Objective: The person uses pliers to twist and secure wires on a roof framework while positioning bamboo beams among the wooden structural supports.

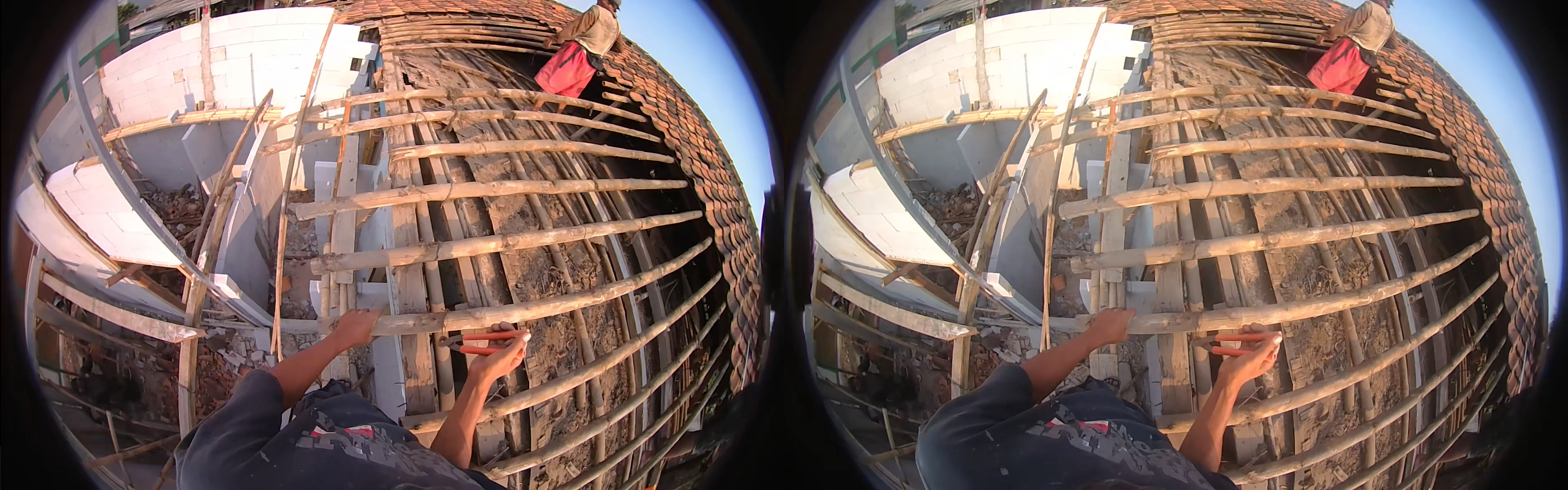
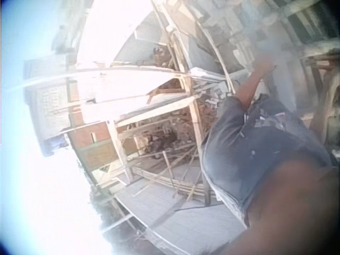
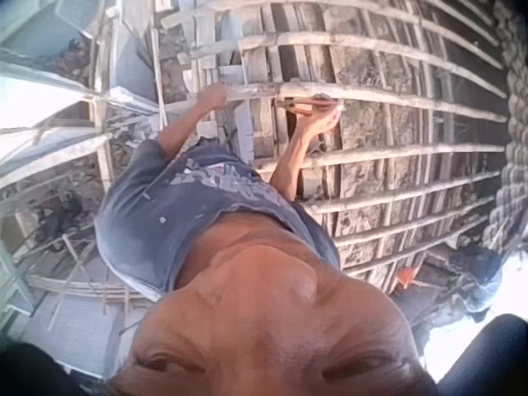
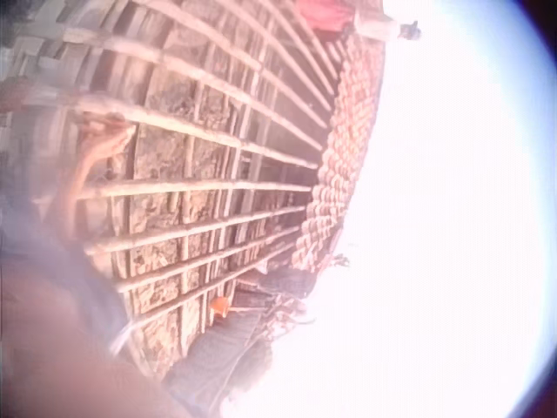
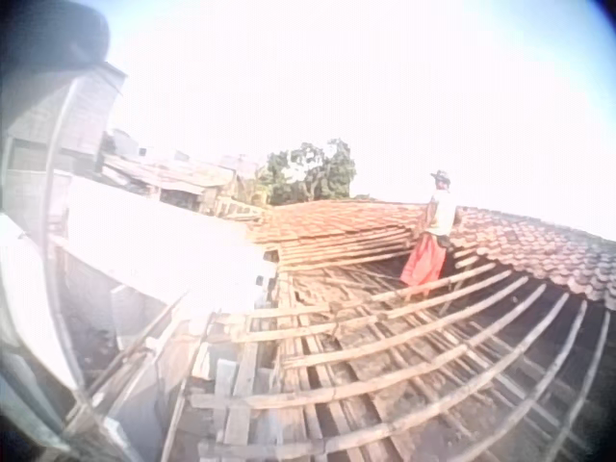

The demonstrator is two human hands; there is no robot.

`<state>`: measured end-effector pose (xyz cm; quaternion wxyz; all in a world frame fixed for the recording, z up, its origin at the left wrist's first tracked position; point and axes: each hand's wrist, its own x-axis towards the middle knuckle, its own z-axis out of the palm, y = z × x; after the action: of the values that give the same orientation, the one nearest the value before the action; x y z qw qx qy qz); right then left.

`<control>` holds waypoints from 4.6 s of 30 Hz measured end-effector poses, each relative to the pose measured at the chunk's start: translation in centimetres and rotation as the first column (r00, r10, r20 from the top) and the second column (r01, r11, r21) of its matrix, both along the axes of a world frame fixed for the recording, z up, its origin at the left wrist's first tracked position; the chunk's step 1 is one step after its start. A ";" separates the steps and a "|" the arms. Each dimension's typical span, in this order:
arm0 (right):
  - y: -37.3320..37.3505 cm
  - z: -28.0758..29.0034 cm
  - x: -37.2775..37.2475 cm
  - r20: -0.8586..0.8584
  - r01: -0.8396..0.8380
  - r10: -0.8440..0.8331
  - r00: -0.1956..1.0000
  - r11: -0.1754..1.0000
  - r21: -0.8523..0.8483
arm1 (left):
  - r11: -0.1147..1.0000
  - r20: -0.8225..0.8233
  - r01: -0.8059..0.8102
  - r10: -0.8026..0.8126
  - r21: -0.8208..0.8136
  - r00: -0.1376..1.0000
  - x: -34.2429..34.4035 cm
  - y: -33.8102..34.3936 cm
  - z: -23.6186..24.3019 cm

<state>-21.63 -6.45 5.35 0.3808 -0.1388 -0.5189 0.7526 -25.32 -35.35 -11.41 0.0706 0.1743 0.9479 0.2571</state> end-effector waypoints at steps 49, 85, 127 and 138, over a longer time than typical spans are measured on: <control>9.0 -1.3 12.8 0.731 -0.624 -0.679 0.068 0.542 0.562 | 0.993 -0.013 -0.104 0.105 0.062 0.994 -0.3 0.5 -1.8; 5.5 1.1 3.9 0.381 0.112 -0.240 0.893 0.938 0.329 | 1.000 0.078 0.006 -0.004 -0.023 0.997 -1.9 1.0 0.0; -9.4 -3.5 -43.6 0.055 0.038 -0.049 0.997 0.980 0.194 | 0.947 0.339 0.279 -0.318 0.158 0.885 -6.1 -2.4 -0.8; -13.7 -6.0 -46.6 -0.210 0.605 -0.578 0.789 0.669 0.431 | 0.920 0.433 0.359 -0.390 0.156 0.812 -7.3 -2.7 -2.5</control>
<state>-68.25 -20.10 -0.68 0.6401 -0.1803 -0.6032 0.4403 -32.58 -38.01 -13.90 0.3344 0.2945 0.8423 0.3034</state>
